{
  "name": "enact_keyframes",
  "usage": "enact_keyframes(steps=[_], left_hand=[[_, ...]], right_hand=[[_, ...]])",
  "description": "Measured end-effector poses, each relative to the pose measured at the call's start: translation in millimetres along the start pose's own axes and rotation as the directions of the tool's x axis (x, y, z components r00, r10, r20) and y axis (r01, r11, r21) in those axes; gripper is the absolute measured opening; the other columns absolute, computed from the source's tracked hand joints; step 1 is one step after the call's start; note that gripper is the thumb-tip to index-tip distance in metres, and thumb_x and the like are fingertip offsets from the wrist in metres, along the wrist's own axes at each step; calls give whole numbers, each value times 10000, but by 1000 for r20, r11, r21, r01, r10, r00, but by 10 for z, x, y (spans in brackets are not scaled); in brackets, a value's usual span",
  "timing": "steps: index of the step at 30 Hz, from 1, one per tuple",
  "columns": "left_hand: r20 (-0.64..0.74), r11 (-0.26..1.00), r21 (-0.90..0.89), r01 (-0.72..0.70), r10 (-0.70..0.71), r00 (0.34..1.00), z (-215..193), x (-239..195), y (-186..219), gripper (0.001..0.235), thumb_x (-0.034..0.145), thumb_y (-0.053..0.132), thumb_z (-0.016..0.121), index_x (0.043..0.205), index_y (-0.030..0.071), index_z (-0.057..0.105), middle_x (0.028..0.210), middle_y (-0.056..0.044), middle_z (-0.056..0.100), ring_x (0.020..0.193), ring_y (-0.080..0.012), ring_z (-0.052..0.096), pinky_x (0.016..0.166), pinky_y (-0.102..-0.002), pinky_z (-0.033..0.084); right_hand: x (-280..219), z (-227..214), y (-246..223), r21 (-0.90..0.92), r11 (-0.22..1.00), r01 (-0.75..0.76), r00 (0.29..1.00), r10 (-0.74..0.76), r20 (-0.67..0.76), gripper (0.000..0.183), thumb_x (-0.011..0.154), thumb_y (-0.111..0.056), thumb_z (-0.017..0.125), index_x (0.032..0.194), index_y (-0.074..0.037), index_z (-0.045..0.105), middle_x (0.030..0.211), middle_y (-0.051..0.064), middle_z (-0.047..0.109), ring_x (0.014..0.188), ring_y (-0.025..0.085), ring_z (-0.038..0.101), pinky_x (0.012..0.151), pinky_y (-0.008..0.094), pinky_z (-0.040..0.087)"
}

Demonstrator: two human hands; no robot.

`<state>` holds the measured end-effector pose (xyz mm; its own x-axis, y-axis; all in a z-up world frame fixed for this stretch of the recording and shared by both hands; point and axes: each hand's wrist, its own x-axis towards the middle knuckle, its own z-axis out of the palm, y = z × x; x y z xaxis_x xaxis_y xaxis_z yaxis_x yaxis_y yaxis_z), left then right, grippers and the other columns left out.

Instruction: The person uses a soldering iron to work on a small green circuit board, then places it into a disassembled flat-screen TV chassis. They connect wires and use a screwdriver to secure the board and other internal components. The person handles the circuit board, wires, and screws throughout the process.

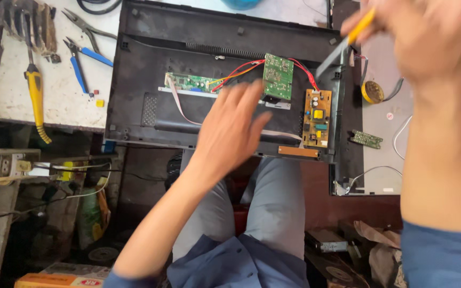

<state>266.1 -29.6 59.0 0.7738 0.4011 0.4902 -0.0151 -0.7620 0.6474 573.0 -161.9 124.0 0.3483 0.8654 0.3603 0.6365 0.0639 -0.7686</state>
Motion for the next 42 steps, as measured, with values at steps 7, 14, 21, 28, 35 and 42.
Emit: enact_keyframes(steps=[7,14,21,28,35,42], left_hand=[[15,872,-289,396,-410,912,638,489,-324,302,941,129,693,1229,49,653,793,-122,718,752,-328,691,703,-420,533],[-229,919,-255,301,-360,904,495,455,-489,218,957,63,662,1175,68,677,779,-131,716,706,-322,716,660,-393,541],[-275,976,-7,217,-210,938,408,407,-523,285,939,35,667,1222,37,643,1085,-203,705,1010,-396,666,864,-457,532],[-237,997,71,39,-21,971,431,293,-261,235,868,-39,643,1079,60,665,1163,-144,675,1143,-356,616,975,-451,511],[122,922,-383,56,-10,993,549,366,-168,266,946,4,584,1199,13,667,1120,-167,716,1076,-364,691,935,-409,546],[315,762,-604,233,-40,948,625,487,-177,224,1011,32,576,1208,1,679,1086,-110,783,1051,-188,749,963,-334,577]], right_hand=[[-902,469,-284,64,992,110,987,-102,-122,793,1208,68,578,1606,-345,31,1179,180,560,928,291,693,903,375,615],[-958,725,-192,106,985,137,977,-117,-178,810,1185,91,641,1571,-347,79,1145,190,550,928,311,730,836,378,627],[-906,825,-200,121,983,136,980,-115,-162,781,1187,110,668,1539,-294,99,1122,183,564,927,294,759,804,344,669],[-863,846,-272,100,984,147,981,-132,-145,754,1175,95,668,1523,-270,108,1121,177,578,908,265,754,790,320,657],[-731,824,-451,-204,958,202,951,-242,-194,797,958,-96,917,1485,-91,319,1223,193,537,987,183,701,826,271,627],[-473,600,-844,-309,934,178,965,-227,-131,260,963,-56,860,1148,11,690,1027,148,667,904,226,672,758,302,547]])
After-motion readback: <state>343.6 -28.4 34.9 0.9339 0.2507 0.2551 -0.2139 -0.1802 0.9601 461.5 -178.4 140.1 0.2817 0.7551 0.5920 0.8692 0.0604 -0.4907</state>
